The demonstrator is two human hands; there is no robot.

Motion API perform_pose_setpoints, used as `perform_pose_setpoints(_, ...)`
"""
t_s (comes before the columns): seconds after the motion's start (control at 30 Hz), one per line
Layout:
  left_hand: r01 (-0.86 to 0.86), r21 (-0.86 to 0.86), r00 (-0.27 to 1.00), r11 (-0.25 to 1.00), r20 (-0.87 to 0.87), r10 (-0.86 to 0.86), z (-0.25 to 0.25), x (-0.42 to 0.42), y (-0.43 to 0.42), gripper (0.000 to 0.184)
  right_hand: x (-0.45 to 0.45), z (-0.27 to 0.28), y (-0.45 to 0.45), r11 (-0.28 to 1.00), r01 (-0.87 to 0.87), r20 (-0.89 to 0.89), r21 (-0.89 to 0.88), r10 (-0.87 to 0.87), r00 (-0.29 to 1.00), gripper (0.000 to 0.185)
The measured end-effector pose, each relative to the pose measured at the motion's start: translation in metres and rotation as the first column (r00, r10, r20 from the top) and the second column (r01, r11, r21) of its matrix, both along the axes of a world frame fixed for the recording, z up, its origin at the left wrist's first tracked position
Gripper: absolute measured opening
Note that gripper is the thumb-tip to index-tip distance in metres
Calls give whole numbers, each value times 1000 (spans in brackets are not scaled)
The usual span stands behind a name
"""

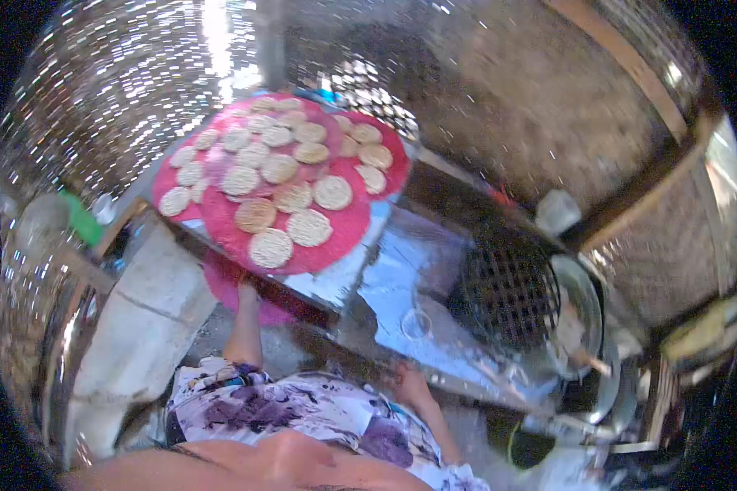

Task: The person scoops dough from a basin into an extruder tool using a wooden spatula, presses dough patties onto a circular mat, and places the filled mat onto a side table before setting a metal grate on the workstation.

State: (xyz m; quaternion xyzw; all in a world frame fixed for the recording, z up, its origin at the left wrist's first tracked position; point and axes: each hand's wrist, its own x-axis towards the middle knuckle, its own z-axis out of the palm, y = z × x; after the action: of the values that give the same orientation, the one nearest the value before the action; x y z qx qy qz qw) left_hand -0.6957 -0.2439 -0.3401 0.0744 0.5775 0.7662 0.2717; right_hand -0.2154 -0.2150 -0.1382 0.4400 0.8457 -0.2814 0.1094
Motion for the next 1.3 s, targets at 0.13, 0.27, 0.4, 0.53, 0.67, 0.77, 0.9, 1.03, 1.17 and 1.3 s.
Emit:
perform_pose_setpoints(0.13,43,-225,988,973,-135,-75,-3,11,37,37,28,-23,-5,997,74,-158,0,-73,985,53)
perform_pose_setpoints(0.27,-156,-343,977,926,-194,93,15,19,22,38,51,-21,-26,964,264,-144,5,-261,955,55)
perform_pose_setpoints(0.4,-337,-414,934,846,-260,245,44,18,30,39,93,-44,-42,935,353,-52,15,-352,935,56)
perform_pose_setpoints(0.53,-531,-475,846,702,-341,409,73,21,40,41,132,-64,-66,888,457,43,-45,-456,889,53)
perform_pose_setpoints(0.67,-678,-500,730,539,-375,571,106,47,40,42,204,-109,-96,809,580,63,-96,-576,815,40)
perform_pose_setpoints(0.77,-733,-517,655,443,-360,664,130,81,35,44,290,-179,-144,814,575,88,-83,-569,818,33)
perform_pose_setpoints(0.9,-811,-464,538,358,-347,769,166,146,33,46,418,-230,-247,773,629,317,-87,-577,753,34)
perform_pose_setpoints(1.03,-921,-174,384,350,-567,728,202,238,52,47,510,-242,-342,613,774,483,-159,-635,603,30)
perform_pose_setpoints(1.17,-728,360,19,583,-840,542,245,344,74,47,551,-252,-380,524,837,490,-157,-695,527,27)
perform_pose_setpoints(1.3,-461,340,153,819,-879,451,302,463,105,50,588,-286,-334,880,474,462,41,-437,771,25)
